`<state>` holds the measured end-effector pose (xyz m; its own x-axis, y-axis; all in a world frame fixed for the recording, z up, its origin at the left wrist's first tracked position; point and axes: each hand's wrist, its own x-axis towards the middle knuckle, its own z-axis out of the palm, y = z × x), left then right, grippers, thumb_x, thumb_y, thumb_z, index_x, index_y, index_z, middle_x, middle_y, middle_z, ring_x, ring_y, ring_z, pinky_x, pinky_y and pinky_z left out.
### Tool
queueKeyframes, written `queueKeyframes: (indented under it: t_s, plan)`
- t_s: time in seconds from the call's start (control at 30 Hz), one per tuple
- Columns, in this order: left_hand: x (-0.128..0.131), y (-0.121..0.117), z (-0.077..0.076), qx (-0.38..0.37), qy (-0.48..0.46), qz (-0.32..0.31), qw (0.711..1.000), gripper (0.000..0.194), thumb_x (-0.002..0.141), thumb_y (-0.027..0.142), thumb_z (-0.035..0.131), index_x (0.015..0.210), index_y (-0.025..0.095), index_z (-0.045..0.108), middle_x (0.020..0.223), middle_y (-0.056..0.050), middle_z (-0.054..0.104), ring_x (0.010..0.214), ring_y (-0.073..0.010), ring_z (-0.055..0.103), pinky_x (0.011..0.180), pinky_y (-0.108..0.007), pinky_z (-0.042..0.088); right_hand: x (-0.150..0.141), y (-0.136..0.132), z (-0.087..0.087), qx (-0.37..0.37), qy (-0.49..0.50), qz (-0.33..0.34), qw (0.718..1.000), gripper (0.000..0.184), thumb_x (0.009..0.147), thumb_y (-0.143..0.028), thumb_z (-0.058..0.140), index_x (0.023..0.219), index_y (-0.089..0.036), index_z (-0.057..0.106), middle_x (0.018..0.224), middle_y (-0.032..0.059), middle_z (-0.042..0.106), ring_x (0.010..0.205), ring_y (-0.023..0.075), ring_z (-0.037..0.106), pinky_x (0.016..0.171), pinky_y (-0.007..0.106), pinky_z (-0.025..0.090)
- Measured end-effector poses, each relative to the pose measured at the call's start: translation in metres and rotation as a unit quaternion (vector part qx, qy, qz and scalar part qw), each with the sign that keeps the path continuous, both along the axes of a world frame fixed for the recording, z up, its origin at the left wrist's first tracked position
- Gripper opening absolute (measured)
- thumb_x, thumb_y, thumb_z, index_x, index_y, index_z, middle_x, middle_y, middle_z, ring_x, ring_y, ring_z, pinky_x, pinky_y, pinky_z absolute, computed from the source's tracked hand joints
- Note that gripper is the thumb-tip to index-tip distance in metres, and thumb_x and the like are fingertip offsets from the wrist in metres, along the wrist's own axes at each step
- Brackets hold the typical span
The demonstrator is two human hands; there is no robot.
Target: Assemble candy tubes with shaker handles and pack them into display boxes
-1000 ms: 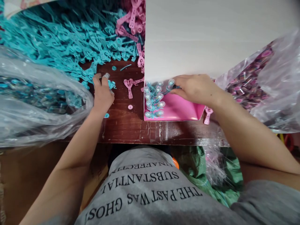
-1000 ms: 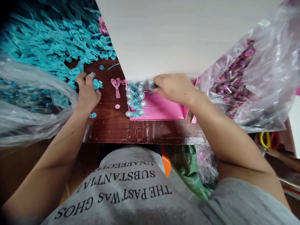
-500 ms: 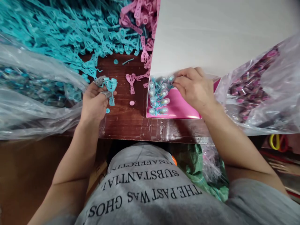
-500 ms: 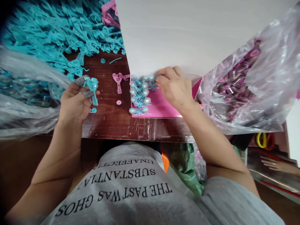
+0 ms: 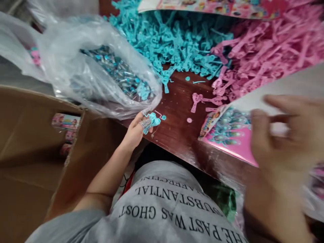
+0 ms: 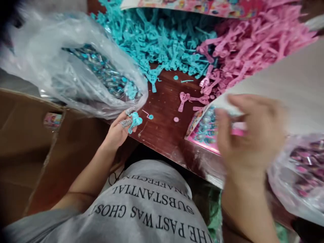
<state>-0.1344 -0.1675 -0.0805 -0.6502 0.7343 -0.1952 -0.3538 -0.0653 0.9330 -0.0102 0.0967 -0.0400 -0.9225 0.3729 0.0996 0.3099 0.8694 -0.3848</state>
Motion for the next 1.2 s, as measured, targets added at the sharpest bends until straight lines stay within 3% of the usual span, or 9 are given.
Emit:
queueKeyframes:
  t_s: [0.1,0.23,0.37,0.47,0.63,0.7,0.83,1.03,1.2]
  plan:
    - [-0.007,-0.022,-0.004,-0.024,-0.011,0.05,0.998,0.048,0.079,0.045,0.091,0.12,0.025,0.077,0.101,-0.005,0.078,0.064,-0.0109,0.061,0.057,-0.026,0.048,-0.071,-0.048,-0.01,-0.045,0.007,0.036,0.998,0.043,0.101,-0.045,0.063,0.139,-0.024,0.07,0.133,0.0142,0.069,0.123,0.0348,0.06,0.098,0.047,0.054]
    - [-0.015,-0.049,-0.004,-0.05,-0.027,0.106,0.993,0.046,0.069,0.047,0.098,0.105,0.022,0.083,0.099,-0.005,0.081,0.064,-0.0104,0.061,0.061,-0.025,0.051,-0.151,-0.105,-0.028,-0.097,0.011,0.051,0.994,0.039,0.104,-0.036,0.058,0.138,-0.022,0.069,0.137,0.0152,0.067,0.128,0.0346,0.06,0.104,0.049,0.052]
    - [-0.023,-0.079,-0.001,-0.088,0.017,0.151,0.984,0.041,0.07,0.05,0.097,0.098,0.023,0.087,0.093,-0.005,0.082,0.067,-0.0105,0.062,0.066,-0.024,0.052,-0.197,-0.132,-0.036,-0.128,-0.026,0.036,0.991,0.032,0.1,-0.03,0.063,0.13,-0.021,0.072,0.143,0.0177,0.064,0.131,0.0383,0.06,0.105,0.055,0.053]
    - [-0.029,-0.096,0.001,-0.111,0.087,0.152,0.978,0.037,0.078,0.052,0.092,0.102,0.024,0.088,0.097,-0.006,0.083,0.074,-0.0146,0.065,0.068,-0.026,0.054,-0.18,-0.132,-0.032,-0.145,0.027,0.058,0.987,0.034,0.1,-0.024,0.062,0.133,-0.018,0.068,0.136,0.0171,0.068,0.126,0.0342,0.064,0.107,0.052,0.053]
    - [-0.041,-0.101,0.001,-0.114,0.226,0.086,0.964,0.024,0.086,0.045,0.085,0.101,0.027,0.089,0.103,-0.006,0.084,0.092,-0.0219,0.073,0.086,-0.033,0.059,-0.094,-0.126,-0.015,-0.18,0.095,0.257,0.945,0.035,0.108,-0.031,0.052,0.14,-0.025,0.066,0.126,0.0111,0.07,0.112,0.0247,0.07,0.099,0.042,0.058]
    - [-0.045,-0.097,0.0,-0.102,0.259,0.057,0.959,0.021,0.089,0.042,0.082,0.103,0.028,0.088,0.104,-0.006,0.084,0.097,-0.0229,0.075,0.094,-0.035,0.059,-0.071,-0.128,-0.009,-0.185,0.076,0.294,0.935,0.035,0.109,-0.033,0.052,0.142,-0.027,0.065,0.126,0.0099,0.071,0.11,0.0231,0.071,0.097,0.041,0.059]
    - [-0.05,-0.089,0.003,-0.097,0.337,0.007,0.936,0.02,0.096,0.034,0.073,0.109,0.029,0.087,0.111,-0.006,0.084,0.103,-0.023,0.076,0.096,-0.036,0.058,-0.062,-0.129,0.0,-0.184,0.045,0.287,0.939,0.027,0.109,-0.034,0.055,0.132,-0.027,0.066,0.126,0.0075,0.075,0.113,0.0235,0.073,0.1,0.042,0.06]
    - [-0.049,-0.089,0.005,-0.174,0.495,0.004,0.851,0.023,0.099,0.028,0.065,0.11,0.029,0.085,0.115,-0.006,0.083,0.104,-0.0241,0.076,0.088,-0.037,0.049,-0.068,-0.131,0.003,-0.184,0.041,0.275,0.943,0.025,0.107,-0.035,0.055,0.125,-0.026,0.07,0.123,0.0074,0.078,0.11,0.0237,0.074,0.098,0.041,0.059]
    - [-0.036,-0.092,-0.004,-0.196,0.546,0.06,0.813,0.023,0.103,0.03,0.063,0.109,0.028,0.085,0.115,-0.006,0.084,0.099,-0.0229,0.076,0.082,-0.038,0.043,-0.071,-0.141,-0.004,-0.253,0.021,0.203,0.946,0.023,0.1,-0.04,0.066,0.114,-0.024,0.073,0.099,0.0024,0.08,0.077,0.018,0.069,0.075,0.032,0.052]
